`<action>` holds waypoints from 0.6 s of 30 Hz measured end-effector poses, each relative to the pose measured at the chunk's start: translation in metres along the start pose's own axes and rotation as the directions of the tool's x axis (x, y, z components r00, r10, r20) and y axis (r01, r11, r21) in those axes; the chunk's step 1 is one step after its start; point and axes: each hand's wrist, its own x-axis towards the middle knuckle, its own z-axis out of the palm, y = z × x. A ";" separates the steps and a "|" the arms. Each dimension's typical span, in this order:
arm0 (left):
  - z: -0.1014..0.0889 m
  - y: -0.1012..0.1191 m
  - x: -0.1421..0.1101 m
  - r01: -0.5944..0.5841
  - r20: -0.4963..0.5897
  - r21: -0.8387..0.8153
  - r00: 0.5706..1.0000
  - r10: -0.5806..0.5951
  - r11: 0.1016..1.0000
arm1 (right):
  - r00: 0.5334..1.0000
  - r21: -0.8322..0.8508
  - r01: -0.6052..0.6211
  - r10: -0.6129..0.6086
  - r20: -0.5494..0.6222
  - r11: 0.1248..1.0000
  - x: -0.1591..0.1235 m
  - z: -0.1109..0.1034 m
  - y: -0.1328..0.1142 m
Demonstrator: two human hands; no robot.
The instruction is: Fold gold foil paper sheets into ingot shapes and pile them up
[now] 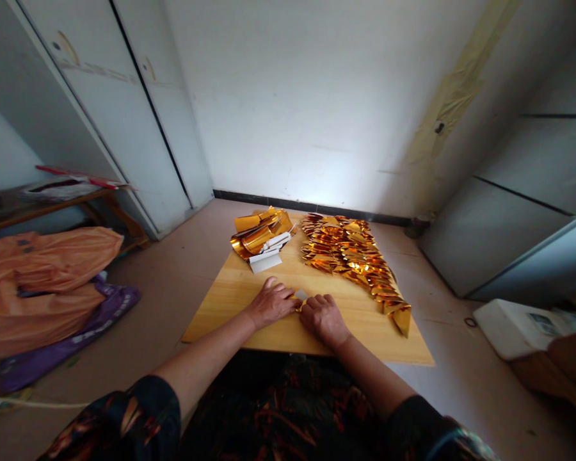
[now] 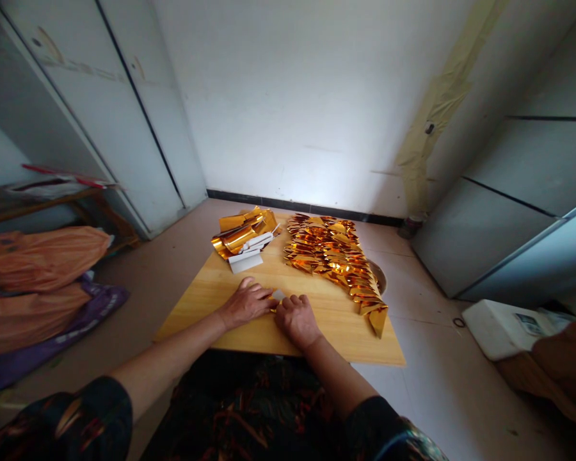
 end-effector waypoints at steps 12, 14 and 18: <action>-0.003 0.010 -0.001 0.154 -0.062 -0.046 0.986 -0.157 0.987 | 0.977 -0.037 -0.208 0.206 -0.052 0.977 -0.012 0.016 -0.007; 0.000 0.009 -0.002 0.165 -0.082 -0.090 0.982 -0.173 0.982 | 0.975 -0.040 -0.220 0.219 -0.040 0.975 -0.015 0.013 -0.001; 0.013 0.006 -0.002 0.097 -0.136 -0.226 0.982 -0.130 0.969 | 0.968 -0.022 -0.249 0.248 -0.018 0.968 -0.020 0.010 0.008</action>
